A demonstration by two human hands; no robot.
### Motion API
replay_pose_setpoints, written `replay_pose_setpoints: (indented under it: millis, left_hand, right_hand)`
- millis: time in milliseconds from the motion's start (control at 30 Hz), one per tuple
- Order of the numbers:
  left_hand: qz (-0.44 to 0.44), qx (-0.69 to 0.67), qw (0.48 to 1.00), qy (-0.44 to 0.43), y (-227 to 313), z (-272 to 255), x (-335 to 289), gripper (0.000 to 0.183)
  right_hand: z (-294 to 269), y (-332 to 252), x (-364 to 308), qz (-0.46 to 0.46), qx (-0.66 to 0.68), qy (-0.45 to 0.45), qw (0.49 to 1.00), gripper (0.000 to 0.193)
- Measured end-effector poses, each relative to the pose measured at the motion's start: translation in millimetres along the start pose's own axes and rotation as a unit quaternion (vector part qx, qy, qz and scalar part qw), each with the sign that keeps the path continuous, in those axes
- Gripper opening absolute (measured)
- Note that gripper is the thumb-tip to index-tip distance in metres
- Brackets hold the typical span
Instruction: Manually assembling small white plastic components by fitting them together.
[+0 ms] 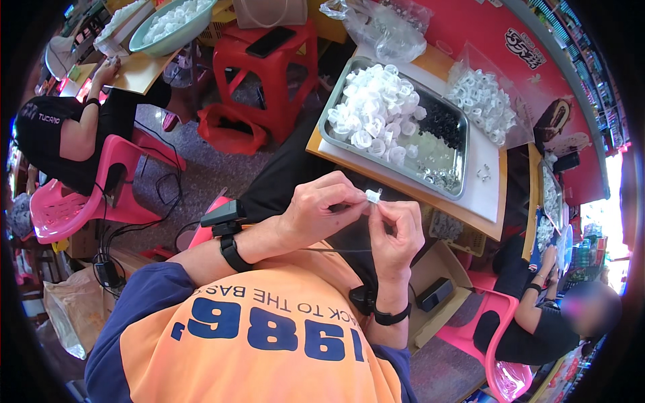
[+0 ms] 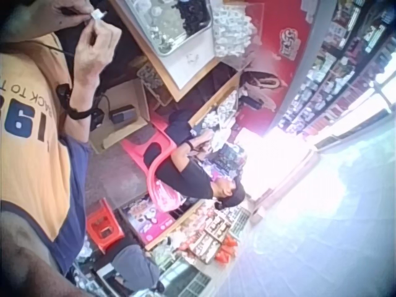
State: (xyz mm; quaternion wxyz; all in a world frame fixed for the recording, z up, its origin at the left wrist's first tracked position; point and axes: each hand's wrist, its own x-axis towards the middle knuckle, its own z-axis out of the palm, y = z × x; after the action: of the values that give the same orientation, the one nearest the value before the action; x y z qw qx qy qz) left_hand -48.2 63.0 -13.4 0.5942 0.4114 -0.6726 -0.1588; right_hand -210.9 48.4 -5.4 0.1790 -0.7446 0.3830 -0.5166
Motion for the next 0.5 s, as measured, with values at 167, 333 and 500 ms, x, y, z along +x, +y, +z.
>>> replay_pose_setpoints:
  millis: [167, 333, 500]
  left_hand:
    - [0.005, -0.007, 1.0, -0.002, -0.3, -2.2, 3.1, 0.021]
    - [0.072, 0.023, 0.997, -0.02, 2.8, -8.9, 2.8, 0.025]
    - [0.102, 0.038, 0.994, 0.01, 4.3, -6.2, 3.9, 0.022]
  right_hand:
    - [-2.9, -1.3, 1.7, -0.02, -0.019, 0.001, 1.0, 0.024]
    - [-5.6, -3.1, 4.0, -0.08, -0.034, 0.022, 0.996, 0.026]
    - [-6.1, -6.5, 3.7, -0.108, -0.042, 0.022, 0.993, 0.026]
